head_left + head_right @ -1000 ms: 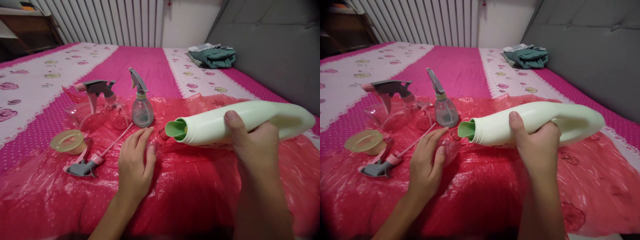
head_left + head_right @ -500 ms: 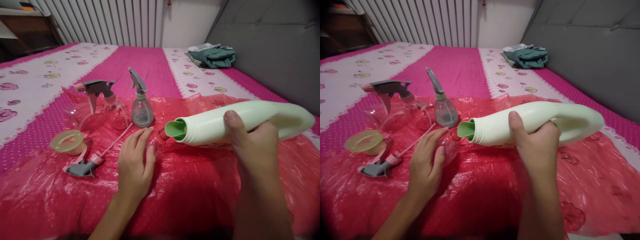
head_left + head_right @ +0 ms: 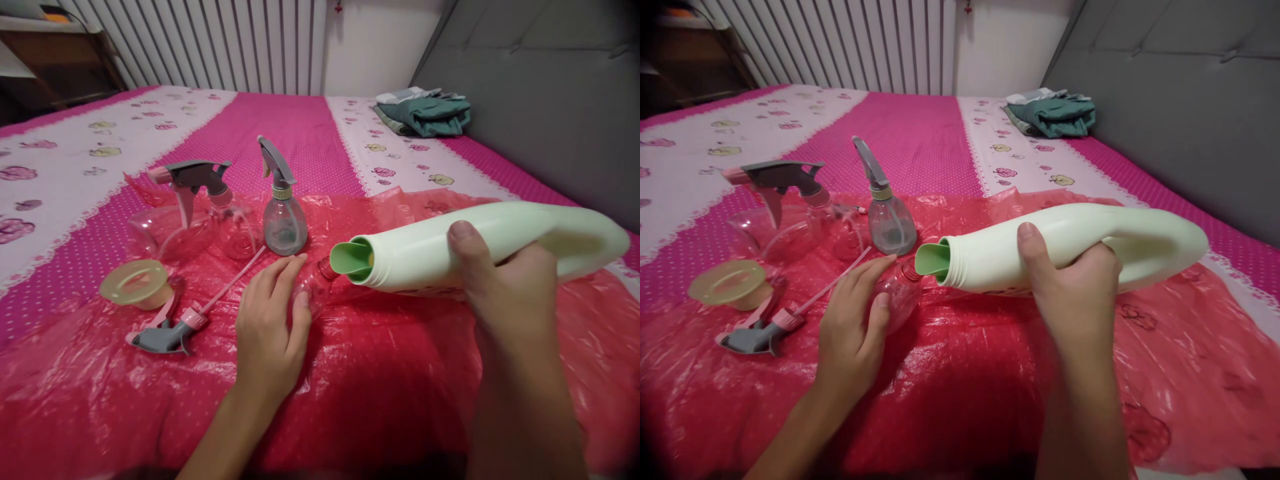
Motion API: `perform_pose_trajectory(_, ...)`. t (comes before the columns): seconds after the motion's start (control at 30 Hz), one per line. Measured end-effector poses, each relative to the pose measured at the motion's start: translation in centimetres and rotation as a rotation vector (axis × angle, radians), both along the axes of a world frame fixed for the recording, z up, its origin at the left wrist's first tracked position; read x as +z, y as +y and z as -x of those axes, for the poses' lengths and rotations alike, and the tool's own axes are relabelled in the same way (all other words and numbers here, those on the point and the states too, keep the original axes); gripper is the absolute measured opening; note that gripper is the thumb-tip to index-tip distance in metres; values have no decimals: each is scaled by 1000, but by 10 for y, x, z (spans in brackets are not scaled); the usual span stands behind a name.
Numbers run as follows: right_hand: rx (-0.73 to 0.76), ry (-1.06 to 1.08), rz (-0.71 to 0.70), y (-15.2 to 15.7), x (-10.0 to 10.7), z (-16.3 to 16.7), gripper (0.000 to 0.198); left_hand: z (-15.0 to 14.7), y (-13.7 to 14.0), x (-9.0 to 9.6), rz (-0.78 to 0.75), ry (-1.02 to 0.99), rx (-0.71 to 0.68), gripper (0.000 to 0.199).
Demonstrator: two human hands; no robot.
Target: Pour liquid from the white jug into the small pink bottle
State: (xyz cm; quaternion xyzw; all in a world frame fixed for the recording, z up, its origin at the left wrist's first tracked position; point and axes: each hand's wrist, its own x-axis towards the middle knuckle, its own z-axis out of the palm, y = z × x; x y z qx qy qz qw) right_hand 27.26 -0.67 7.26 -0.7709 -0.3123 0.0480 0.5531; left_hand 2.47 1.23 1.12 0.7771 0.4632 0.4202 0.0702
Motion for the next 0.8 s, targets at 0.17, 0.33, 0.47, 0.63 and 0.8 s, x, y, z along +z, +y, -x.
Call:
perform_pose_trajectory(0.17,9,-9,-9,1,-1,-1,80,0,0,0,7,-2,2,42)
perform_pose_trajectory(0.33,-3,-12,2,1,0,-1,82,0,1,1,6,0,-1,42)
perform_pose_trajectory(0.47,-9,-7,11,1,0,1,82,0,0,1,7,-3,1,42)
perform_pose_trajectory(0.63,-6,-7,11,1,2,1,80,0,1,0,6,-8,-4,41)
perform_pose_trajectory(0.8,-16,-2,26,1,2,1,82,0,1,0,9,-7,0,41)
